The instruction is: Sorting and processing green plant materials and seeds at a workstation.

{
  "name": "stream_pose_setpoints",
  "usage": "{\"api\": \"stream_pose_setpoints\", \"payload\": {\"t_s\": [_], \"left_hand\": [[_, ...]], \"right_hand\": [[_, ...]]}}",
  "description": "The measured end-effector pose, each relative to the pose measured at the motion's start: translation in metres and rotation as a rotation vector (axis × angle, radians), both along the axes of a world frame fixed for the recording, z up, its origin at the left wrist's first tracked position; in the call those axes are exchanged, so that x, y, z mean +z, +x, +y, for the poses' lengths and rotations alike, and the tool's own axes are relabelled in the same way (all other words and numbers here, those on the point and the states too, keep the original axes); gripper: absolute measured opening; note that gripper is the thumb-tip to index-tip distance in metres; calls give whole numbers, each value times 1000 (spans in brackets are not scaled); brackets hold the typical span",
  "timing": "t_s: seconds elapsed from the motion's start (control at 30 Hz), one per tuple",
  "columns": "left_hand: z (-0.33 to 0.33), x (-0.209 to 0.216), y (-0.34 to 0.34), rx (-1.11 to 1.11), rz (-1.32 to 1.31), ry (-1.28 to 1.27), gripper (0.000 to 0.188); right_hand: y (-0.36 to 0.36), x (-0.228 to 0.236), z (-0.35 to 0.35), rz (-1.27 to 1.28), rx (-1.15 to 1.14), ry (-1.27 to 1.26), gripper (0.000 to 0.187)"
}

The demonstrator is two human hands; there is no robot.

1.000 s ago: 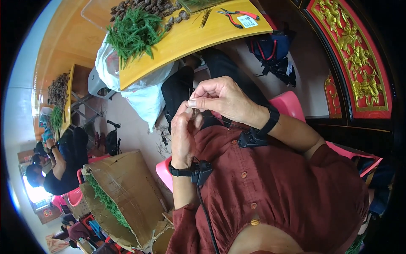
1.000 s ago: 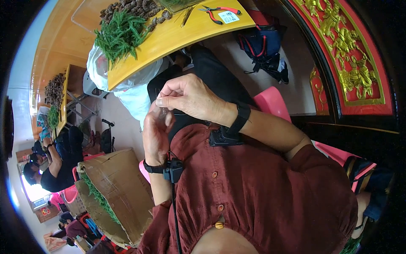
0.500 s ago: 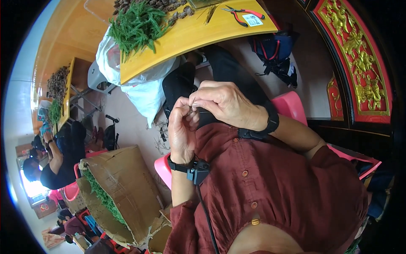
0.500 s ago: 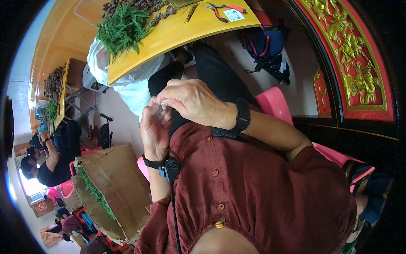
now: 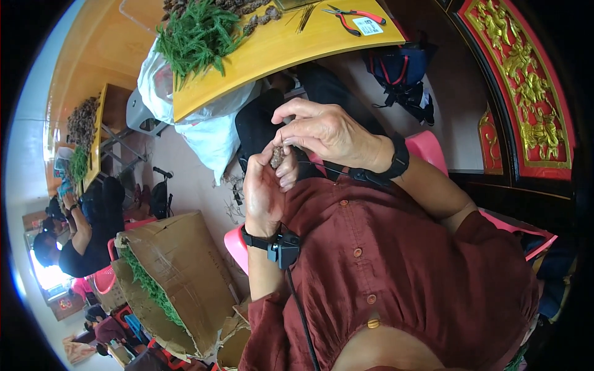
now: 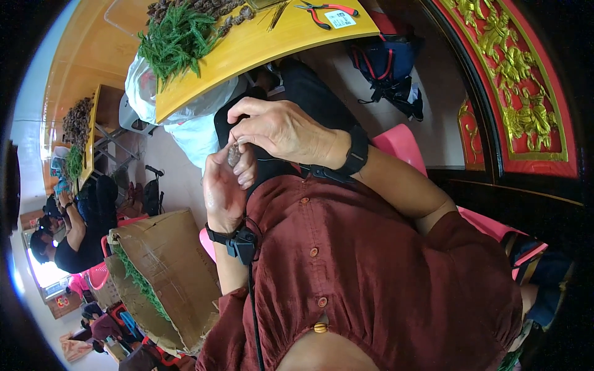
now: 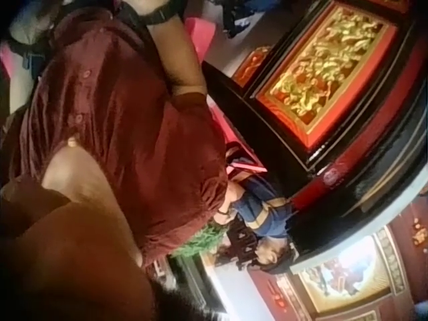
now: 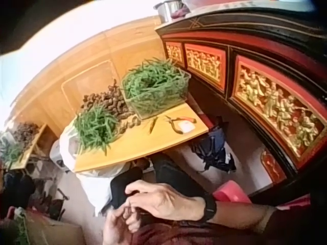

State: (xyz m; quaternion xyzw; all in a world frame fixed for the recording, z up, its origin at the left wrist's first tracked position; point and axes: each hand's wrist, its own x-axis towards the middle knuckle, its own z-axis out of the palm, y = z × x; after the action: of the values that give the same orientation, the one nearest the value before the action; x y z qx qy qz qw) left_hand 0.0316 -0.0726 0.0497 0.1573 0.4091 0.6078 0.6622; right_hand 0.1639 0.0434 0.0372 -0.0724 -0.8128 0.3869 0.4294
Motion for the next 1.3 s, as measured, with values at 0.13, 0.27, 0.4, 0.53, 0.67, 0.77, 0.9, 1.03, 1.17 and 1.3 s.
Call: {"api": "stream_pose_setpoints", "payload": {"t_s": [0.13,0.27,0.4,0.53,0.67,0.77,0.9,1.03,1.17,1.3], "left_hand": [[-5,0,-5,-40,-8,27,26],[-6,3,-8,-82,46,14,25],[-3,7,-7,-91,125,4,25],[-1,8,-6,-96,138,11,24],[-1,4,-10,-136,25,51,25],[-2,3,-11,-178,-18,59,27],[-3,9,-6,-107,140,-1,24],[-3,10,-6,-112,142,2,24],[-2,8,-7,-120,25,15,25],[-1,7,-4,-114,5,27,24]], "right_hand": [[2,-4,3,-45,55,78,19],[5,-7,4,7,66,123,19],[5,-10,7,46,70,146,20],[4,-11,4,63,46,100,21],[4,-10,3,16,69,-31,20],[1,-10,4,46,74,-7,11],[0,-13,4,60,65,26,8],[0,-9,2,48,69,-4,7],[3,-6,1,0,88,-62,6],[5,-7,4,-48,72,-56,7]]}}
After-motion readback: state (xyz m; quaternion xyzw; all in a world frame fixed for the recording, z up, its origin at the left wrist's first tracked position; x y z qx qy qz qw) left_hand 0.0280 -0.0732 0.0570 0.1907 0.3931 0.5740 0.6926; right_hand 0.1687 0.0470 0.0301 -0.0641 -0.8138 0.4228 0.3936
